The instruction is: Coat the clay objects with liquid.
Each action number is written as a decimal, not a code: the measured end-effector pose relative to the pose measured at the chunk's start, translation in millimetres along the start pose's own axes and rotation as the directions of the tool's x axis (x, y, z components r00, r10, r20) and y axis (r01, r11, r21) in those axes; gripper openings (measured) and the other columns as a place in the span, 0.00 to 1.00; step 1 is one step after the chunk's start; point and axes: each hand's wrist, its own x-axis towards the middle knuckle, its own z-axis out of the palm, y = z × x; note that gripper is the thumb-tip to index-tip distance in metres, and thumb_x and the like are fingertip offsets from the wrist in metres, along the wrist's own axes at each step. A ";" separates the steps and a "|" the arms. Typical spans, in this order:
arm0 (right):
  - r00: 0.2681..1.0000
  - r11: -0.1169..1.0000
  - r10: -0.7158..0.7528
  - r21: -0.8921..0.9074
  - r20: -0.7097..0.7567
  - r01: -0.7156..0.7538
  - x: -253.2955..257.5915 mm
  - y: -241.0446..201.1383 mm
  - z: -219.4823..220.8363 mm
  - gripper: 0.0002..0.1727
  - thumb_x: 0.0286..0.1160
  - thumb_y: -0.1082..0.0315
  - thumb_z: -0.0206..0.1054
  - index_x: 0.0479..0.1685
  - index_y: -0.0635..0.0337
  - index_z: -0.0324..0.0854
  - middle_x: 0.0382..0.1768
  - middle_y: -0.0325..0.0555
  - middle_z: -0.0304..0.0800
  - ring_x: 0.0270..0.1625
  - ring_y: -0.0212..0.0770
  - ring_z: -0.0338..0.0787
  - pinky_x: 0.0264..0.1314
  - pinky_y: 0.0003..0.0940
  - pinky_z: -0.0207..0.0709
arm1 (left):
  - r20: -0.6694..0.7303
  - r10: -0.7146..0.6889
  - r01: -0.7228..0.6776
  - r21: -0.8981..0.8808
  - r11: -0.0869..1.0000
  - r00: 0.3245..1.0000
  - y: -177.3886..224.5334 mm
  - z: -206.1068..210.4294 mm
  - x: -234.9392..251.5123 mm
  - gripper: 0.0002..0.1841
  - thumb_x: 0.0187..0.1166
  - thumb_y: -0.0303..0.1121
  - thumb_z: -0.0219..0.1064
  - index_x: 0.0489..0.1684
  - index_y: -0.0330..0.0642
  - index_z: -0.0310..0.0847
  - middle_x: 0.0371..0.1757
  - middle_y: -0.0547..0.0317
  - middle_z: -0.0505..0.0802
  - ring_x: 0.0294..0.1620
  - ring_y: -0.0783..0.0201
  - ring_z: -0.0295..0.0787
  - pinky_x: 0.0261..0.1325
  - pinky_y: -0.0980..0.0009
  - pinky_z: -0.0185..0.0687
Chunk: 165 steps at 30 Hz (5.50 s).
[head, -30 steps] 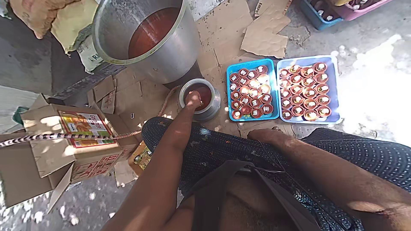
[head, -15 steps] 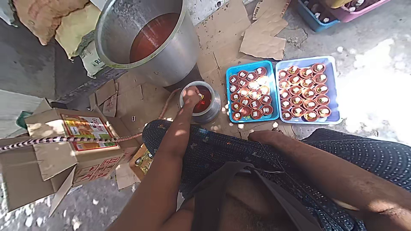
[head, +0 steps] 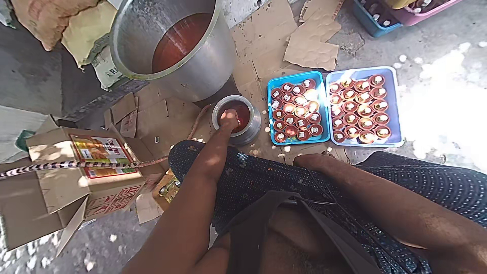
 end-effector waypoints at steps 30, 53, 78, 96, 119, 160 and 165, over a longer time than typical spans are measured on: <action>0.985 0.994 -0.014 0.105 -0.172 0.032 44.2 49.2 38.6 0.15 0.87 0.62 0.59 0.49 0.65 0.85 0.50 0.66 0.90 0.57 0.67 0.90 0.53 0.73 0.79 | -0.129 -0.003 -0.079 -0.621 0.780 0.992 26.1 6.7 -8.2 0.19 0.63 0.29 0.83 0.47 0.30 0.81 0.49 0.45 0.94 0.46 0.54 0.91 0.53 0.52 0.87; 0.992 0.968 -0.071 0.232 -0.106 0.094 59.7 86.1 43.3 0.16 0.87 0.63 0.60 0.55 0.70 0.85 0.55 0.68 0.90 0.61 0.68 0.89 0.59 0.73 0.78 | 0.225 0.410 -0.396 -0.108 0.912 0.884 209.7 153.3 38.9 0.14 0.72 0.37 0.75 0.50 0.40 0.92 0.53 0.44 0.95 0.61 0.46 0.91 0.68 0.40 0.84; 0.981 0.969 -0.183 0.155 -0.067 0.191 56.9 93.1 33.0 0.18 0.90 0.73 0.51 0.69 0.76 0.75 0.65 0.78 0.81 0.69 0.78 0.82 0.64 0.77 0.74 | 0.147 0.775 -0.789 0.142 0.598 0.614 224.5 182.4 23.0 0.13 0.86 0.32 0.61 0.56 0.40 0.91 0.65 0.45 0.90 0.71 0.45 0.85 0.74 0.47 0.81; 0.996 0.975 -0.091 0.201 -0.024 0.093 27.5 86.2 26.8 0.21 0.95 0.69 0.45 0.75 0.73 0.72 0.72 0.77 0.78 0.76 0.76 0.78 0.70 0.77 0.70 | 0.247 0.822 -0.848 0.001 0.529 0.513 265.8 174.4 10.2 0.17 0.75 0.41 0.69 0.55 0.44 0.91 0.65 0.47 0.90 0.74 0.48 0.83 0.78 0.46 0.78; 0.976 0.999 -0.045 -0.026 -0.214 0.040 78.6 59.8 47.8 0.13 0.86 0.62 0.57 0.52 0.56 0.86 0.53 0.59 0.92 0.60 0.64 0.91 0.56 0.72 0.81 | -0.162 0.128 -0.142 -0.079 0.987 0.978 18.9 -21.7 -7.0 0.17 0.69 0.31 0.74 0.57 0.41 0.91 0.59 0.44 0.94 0.65 0.44 0.90 0.70 0.40 0.82; 0.993 0.994 -0.018 -0.106 -0.121 0.005 57.1 44.9 31.6 0.13 0.89 0.62 0.57 0.54 0.60 0.84 0.53 0.61 0.91 0.59 0.66 0.91 0.54 0.72 0.81 | -0.218 0.012 -0.038 -0.117 0.992 0.976 13.0 -27.5 -10.8 0.22 0.66 0.29 0.77 0.61 0.41 0.84 0.57 0.45 0.93 0.64 0.43 0.89 0.67 0.38 0.83; 0.992 0.994 -0.040 -0.103 -0.118 0.028 49.3 42.2 29.4 0.14 0.89 0.61 0.58 0.51 0.61 0.85 0.52 0.60 0.91 0.59 0.64 0.92 0.55 0.70 0.82 | -0.115 0.049 -0.052 -0.026 0.998 0.992 8.5 -8.7 -5.1 0.22 0.62 0.29 0.79 0.57 0.42 0.85 0.54 0.43 0.93 0.61 0.41 0.90 0.62 0.36 0.85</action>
